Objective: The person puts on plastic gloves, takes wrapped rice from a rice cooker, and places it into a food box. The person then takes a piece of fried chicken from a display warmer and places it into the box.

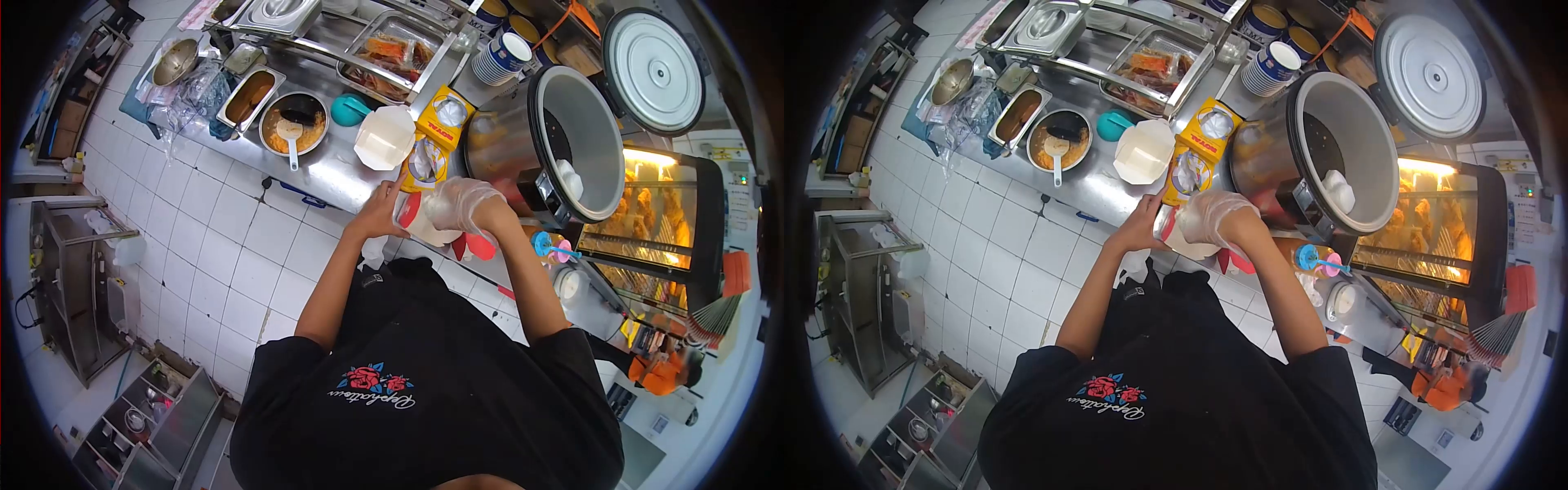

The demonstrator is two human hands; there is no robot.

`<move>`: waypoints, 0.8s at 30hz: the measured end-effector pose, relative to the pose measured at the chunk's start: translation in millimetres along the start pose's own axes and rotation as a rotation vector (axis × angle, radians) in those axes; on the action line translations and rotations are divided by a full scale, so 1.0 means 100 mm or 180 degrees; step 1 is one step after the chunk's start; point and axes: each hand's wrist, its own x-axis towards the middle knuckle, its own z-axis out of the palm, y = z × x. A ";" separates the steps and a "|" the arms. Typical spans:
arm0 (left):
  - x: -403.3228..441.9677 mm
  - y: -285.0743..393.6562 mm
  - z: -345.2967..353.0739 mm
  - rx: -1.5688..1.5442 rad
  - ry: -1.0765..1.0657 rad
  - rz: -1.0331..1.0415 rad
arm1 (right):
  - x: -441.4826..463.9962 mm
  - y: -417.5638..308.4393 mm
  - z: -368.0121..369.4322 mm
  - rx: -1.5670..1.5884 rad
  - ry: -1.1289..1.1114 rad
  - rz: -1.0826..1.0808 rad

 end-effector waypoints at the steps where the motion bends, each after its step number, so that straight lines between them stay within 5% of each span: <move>1: 0.02 -0.05 0.02 0.0026 -0.0104 0.0088 | 0.08 -0.04 -0.02 -0.0094 -0.0209 -0.0025; 5: 0.12 0.12 -0.06 0.0030 -0.0798 0.0337 | 0.12 -0.14 0.10 -0.0173 -0.0637 -0.0032; 18: 0.27 0.00 0.21 0.0124 -0.0712 0.0753 | -0.30 -0.20 -0.09 -0.0205 -0.0684 0.0194; 24: 0.27 0.05 0.34 0.0117 -0.0519 0.0967 | 0.31 -0.21 0.27 -0.0219 -0.0863 0.0023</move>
